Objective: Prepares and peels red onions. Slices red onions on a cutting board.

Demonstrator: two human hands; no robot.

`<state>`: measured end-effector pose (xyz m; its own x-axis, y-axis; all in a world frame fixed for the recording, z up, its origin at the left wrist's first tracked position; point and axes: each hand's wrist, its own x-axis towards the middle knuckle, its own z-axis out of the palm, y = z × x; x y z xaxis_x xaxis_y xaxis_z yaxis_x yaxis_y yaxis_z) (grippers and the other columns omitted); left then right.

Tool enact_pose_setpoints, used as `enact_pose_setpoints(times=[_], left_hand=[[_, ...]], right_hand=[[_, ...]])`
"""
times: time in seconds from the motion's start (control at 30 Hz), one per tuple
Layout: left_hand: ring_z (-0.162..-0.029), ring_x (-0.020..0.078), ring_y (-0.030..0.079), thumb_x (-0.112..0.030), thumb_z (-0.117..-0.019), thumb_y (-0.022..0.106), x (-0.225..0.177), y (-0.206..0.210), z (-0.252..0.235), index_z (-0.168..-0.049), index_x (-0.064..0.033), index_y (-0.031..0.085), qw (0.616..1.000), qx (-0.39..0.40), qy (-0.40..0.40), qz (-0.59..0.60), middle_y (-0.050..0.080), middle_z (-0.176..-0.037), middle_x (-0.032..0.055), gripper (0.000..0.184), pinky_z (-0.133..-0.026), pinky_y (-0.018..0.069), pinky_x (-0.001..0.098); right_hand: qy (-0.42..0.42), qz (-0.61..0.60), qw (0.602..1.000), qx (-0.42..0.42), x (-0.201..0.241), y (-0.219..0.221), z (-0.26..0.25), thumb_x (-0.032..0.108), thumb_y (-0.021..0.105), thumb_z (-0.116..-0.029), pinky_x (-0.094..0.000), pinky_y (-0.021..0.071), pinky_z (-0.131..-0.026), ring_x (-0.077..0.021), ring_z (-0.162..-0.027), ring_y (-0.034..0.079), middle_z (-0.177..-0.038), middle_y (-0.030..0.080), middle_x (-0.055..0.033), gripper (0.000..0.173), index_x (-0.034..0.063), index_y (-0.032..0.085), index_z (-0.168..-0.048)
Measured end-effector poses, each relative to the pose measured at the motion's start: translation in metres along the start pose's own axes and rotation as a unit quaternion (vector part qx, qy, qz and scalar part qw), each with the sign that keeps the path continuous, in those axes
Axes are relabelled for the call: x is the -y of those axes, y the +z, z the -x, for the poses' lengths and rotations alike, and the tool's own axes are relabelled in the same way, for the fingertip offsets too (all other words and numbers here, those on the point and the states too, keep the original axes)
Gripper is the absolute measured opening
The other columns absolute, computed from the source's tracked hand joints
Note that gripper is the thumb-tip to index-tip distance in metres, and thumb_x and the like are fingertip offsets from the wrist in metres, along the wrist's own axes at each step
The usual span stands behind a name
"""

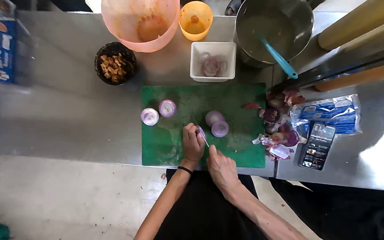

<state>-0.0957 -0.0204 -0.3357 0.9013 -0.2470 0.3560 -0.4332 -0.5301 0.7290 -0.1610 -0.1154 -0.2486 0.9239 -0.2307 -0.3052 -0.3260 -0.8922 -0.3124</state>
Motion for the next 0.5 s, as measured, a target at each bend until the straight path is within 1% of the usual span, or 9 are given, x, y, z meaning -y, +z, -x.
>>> enact_pose_setpoints(times=[0.07, 0.17, 0.33, 0.43, 0.5], left_hand=[[-0.126, 0.0267, 0.055, -0.018, -0.1044, 0.041, -0.001, 0.001, -0.003, -0.117, 0.0052, 0.053, 1.000, 0.000, -0.018, 0.006, 0.052, -0.131, 0.0228, 0.029, -0.102, 0.0500, 0.0341], [-0.128, 0.0267, 0.054, -0.019, -0.1064, 0.038, -0.003, -0.002, -0.004, -0.118, 0.0053, 0.052, 0.999, 0.003, -0.041, 0.015, 0.052, -0.133, 0.0228, 0.030, -0.104, 0.0491, 0.0345], [-0.128, 0.0264, 0.054, -0.019, -0.1063, 0.037, -0.005, -0.004, -0.006, -0.118, 0.0051, 0.052, 0.998, 0.006, -0.052, 0.020, 0.052, -0.132, 0.0225, 0.030, -0.104, 0.0492, 0.0343], [-0.119, 0.0260, 0.058, -0.018, -0.1057, 0.034, -0.005, 0.002, -0.016, -0.116, 0.0063, 0.054, 0.996, -0.003, -0.085, 0.010, 0.056, -0.123, 0.0233, 0.033, -0.101, 0.0487, 0.0319], [-0.116, 0.0251, 0.058, -0.018, -0.1061, 0.032, -0.006, 0.002, -0.019, -0.116, 0.0059, 0.053, 0.995, -0.005, -0.098, 0.015, 0.056, -0.121, 0.0224, 0.034, -0.101, 0.0485, 0.0315]], right_hand=[[0.003, 0.000, 1.000, -0.003, 0.002, 0.001, -0.003, 0.010, 0.067, -0.0936, -0.0438, 0.0542, -0.049, -0.0315, -0.058, 0.068, -0.072, 0.065, -0.0126, 0.011, 0.0041, 0.065, -0.102], [0.002, -0.007, 1.000, -0.004, 0.006, 0.003, -0.007, 0.010, 0.065, -0.0951, -0.0440, 0.0546, -0.049, -0.0317, -0.059, 0.068, -0.073, 0.065, -0.0132, 0.010, 0.0038, 0.065, -0.103], [-0.002, -0.001, 1.000, -0.017, 0.006, 0.005, -0.008, 0.009, 0.066, -0.0944, -0.0439, 0.0541, -0.048, -0.0311, -0.058, 0.067, -0.072, 0.064, -0.0132, 0.010, 0.0031, 0.065, -0.102], [-0.004, -0.011, 1.000, -0.012, 0.009, 0.004, -0.014, 0.011, 0.064, -0.0971, -0.0444, 0.0541, -0.049, -0.0320, -0.058, 0.067, -0.073, 0.064, -0.0136, 0.011, 0.0026, 0.065, -0.104], [-0.005, -0.012, 1.000, -0.003, 0.011, 0.003, -0.017, 0.012, 0.063, -0.0986, -0.0444, 0.0547, -0.050, -0.0320, -0.060, 0.067, -0.075, 0.064, -0.0133, 0.012, 0.0027, 0.064, -0.106]])
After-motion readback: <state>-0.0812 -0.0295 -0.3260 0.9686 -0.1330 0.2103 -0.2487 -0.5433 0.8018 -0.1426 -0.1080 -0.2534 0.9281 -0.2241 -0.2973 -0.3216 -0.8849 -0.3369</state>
